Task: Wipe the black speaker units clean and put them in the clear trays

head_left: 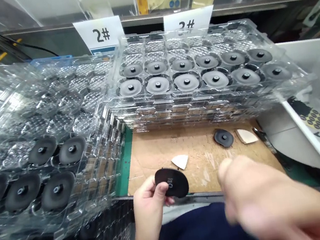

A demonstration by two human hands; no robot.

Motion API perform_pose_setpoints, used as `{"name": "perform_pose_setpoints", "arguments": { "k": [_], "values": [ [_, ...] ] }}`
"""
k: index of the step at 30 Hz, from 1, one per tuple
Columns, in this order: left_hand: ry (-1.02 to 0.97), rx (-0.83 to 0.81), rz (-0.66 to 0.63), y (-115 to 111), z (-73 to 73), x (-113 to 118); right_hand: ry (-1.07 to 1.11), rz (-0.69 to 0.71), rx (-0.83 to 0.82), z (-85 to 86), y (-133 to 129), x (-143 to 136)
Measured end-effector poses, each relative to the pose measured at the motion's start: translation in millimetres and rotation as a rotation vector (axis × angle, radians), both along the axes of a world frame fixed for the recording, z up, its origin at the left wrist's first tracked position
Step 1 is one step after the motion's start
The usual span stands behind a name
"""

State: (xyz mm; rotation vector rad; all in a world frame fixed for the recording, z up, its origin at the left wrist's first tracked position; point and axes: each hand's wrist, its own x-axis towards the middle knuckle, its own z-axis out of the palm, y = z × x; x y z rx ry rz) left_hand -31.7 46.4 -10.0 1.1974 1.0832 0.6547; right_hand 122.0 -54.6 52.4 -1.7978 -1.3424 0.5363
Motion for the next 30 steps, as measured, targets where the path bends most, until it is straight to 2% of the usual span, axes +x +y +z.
{"name": "perform_pose_setpoints", "arguments": {
  "k": [2, 4, 6, 9, 15, 20, 22, 25, 30],
  "values": [
    [0.021, -0.043, -0.021, 0, -1.4, 3, 0.057, -0.067, -0.009, -7.6, 14, 7],
    [0.029, -0.071, -0.044, -1, -3.4, 6, 0.170, -0.066, -0.109, -23.6, 23, 11],
    [0.024, -0.083, -0.068, -5, -4.4, 10, 0.311, 0.040, -0.218, -41.1, 26, 11],
    [0.006, -0.078, -0.110, -13, -2.6, 13, 0.449, 0.150, -0.250, -57.2, 23, 7],
    [-0.004, 0.042, -0.130, -29, 6.3, 7, 0.493, 0.168, -0.259, -57.9, 9, 0],
    [0.057, 0.148, -0.024, -44, 6.0, -7, 0.456, 0.220, -0.247, -56.1, -6, -15],
    [0.033, 0.133, 0.019, -51, 4.8, -15, 0.435, 0.257, -0.232, -55.4, -12, -23],
    [-0.033, 0.116, 0.017, -67, 4.8, -30, 0.435, 0.317, -0.234, -54.9, -21, -35],
    [0.012, 0.230, 0.039, -97, 0.6, -60, 0.356, 0.402, -0.268, -62.8, -37, -55]
  ]
}}
